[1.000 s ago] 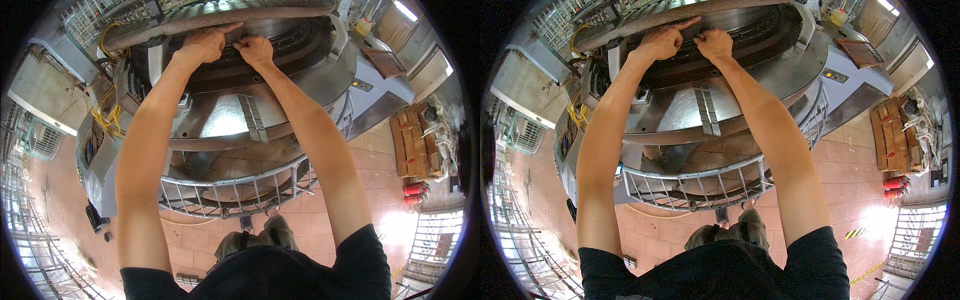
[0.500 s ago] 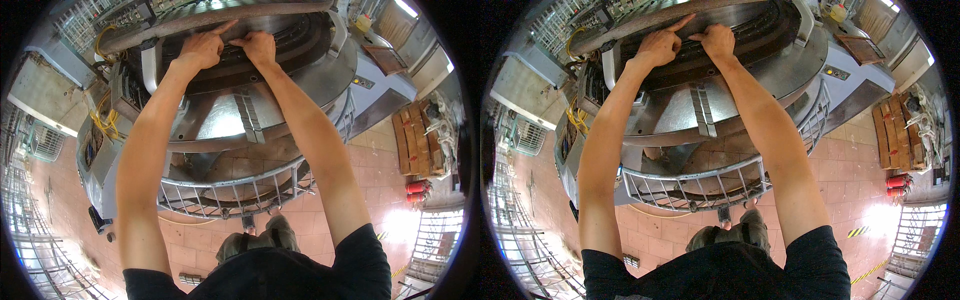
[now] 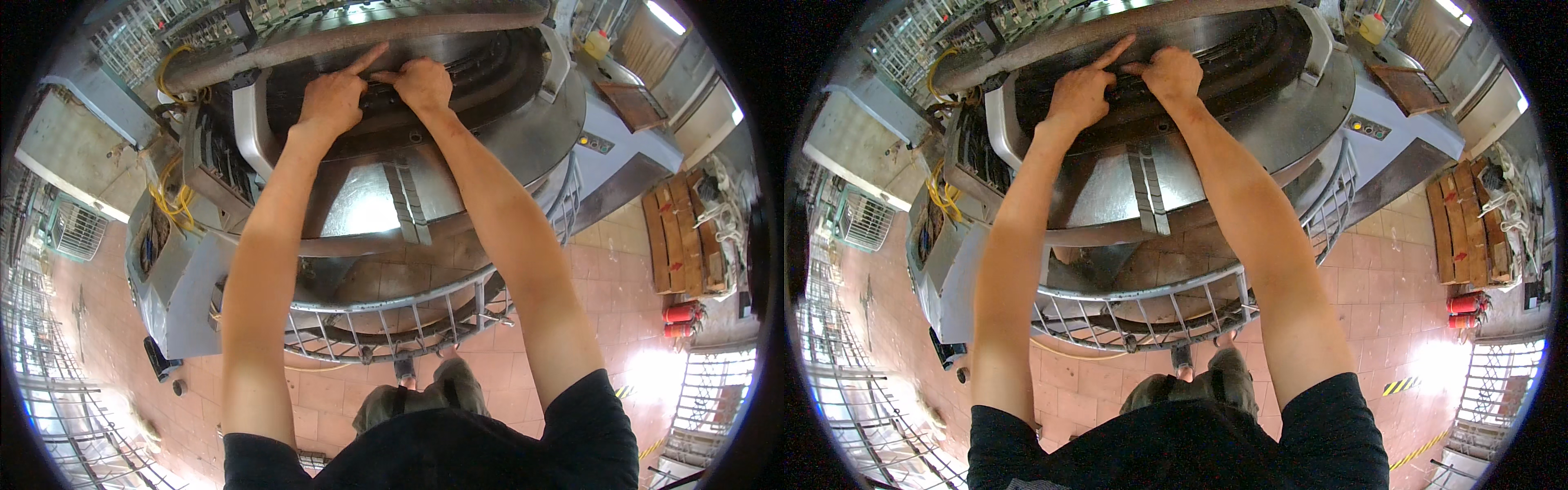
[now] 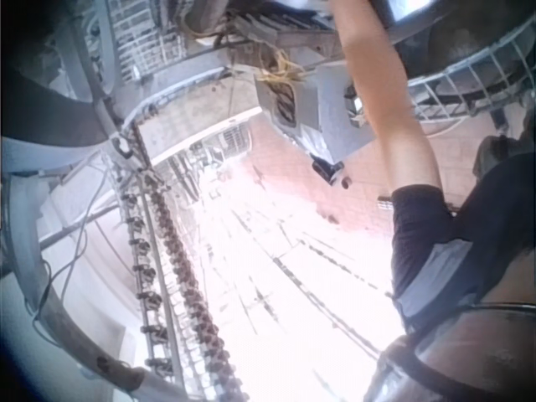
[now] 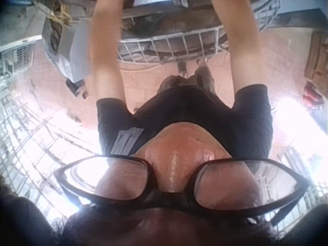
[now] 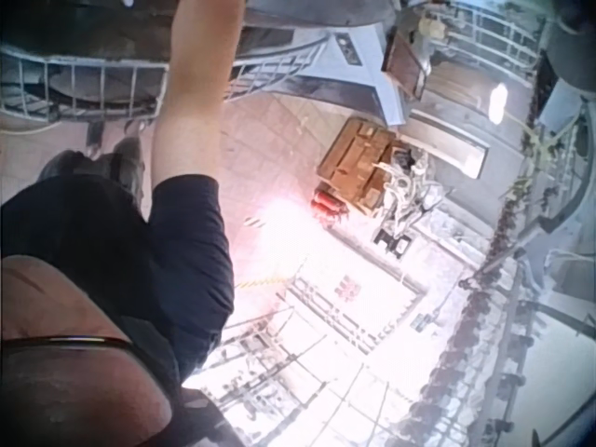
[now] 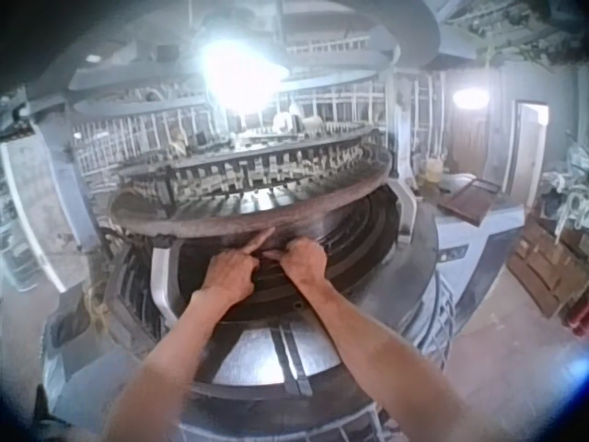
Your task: The person stands on a platform and installs small metal strips into slots on the inner rim of a large circular machine. They retrieve strips from a wooden tray, align them by hand, and press them into place one at a time around the circumference.
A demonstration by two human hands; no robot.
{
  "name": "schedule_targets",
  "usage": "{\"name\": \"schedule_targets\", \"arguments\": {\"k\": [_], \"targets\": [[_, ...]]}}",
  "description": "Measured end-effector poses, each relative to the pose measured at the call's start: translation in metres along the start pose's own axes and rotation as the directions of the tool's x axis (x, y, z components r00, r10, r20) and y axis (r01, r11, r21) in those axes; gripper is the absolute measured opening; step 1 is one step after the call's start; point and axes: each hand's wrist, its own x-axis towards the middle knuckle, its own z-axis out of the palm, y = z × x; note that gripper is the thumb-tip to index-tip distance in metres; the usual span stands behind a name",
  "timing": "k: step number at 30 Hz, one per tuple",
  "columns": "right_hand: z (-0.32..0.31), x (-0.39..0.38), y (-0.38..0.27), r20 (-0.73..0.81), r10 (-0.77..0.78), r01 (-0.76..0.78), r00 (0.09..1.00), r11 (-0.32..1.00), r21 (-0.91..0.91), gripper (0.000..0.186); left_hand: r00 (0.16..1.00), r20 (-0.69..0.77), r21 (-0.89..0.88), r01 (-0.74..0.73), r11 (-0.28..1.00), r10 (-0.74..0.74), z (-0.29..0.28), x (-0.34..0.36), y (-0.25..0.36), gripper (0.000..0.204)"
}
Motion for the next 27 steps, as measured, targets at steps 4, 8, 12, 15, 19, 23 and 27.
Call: {"name": "schedule_targets", "arguments": {"k": [4, 8, 12, 15, 19, 23, 27], "targets": [[0.002, 0.006, 0.001, 0.255, 0.115, -0.189, 0.960, 0.938, 0.291, 0.042, 0.996, -0.060, -0.083, 0.059, 0.995, -0.064, 0.008, -0.005, 0.007, 0.085], [0.007, 0.005, 0.003, 0.446, 0.117, -0.453, 0.888, 0.400, 0.797, 0.016, 0.996, -0.087, -0.088, 0.020, 0.996, -0.028, 0.006, -0.007, 0.010, 0.043], [0.004, 0.003, 0.004, 0.465, 0.042, -0.465, 0.884, 0.157, 0.871, 0.012, 0.996, -0.090, -0.109, 0.020, 0.994, -0.030, 0.004, -0.006, 0.011, 0.035], [0.000, 0.001, 0.005, 0.491, -0.003, -0.488, 0.871, 0.108, 0.866, 0.013, 0.990, -0.138, -0.121, 0.001, 0.993, -0.018, 0.006, -0.007, 0.011, 0.031], [0.000, 0.002, 0.004, 0.526, 0.103, -0.536, 0.844, 0.107, 0.838, 0.015, 0.990, -0.142, -0.137, 0.009, 0.991, -0.028, 0.008, -0.008, 0.010, 0.029], [0.001, 0.003, 0.000, 0.492, 0.080, -0.497, 0.867, 0.057, 0.866, 0.018, 0.990, -0.136, -0.147, 0.002, 0.989, -0.022, 0.005, -0.007, 0.011, 0.029], [-0.003, 0.000, -0.005, 0.488, 0.207, -0.517, 0.848, 0.114, 0.849, 0.014, 0.992, -0.116, -0.155, 0.027, 0.988, -0.045, 0.005, -0.008, 0.012, 0.030]]}}
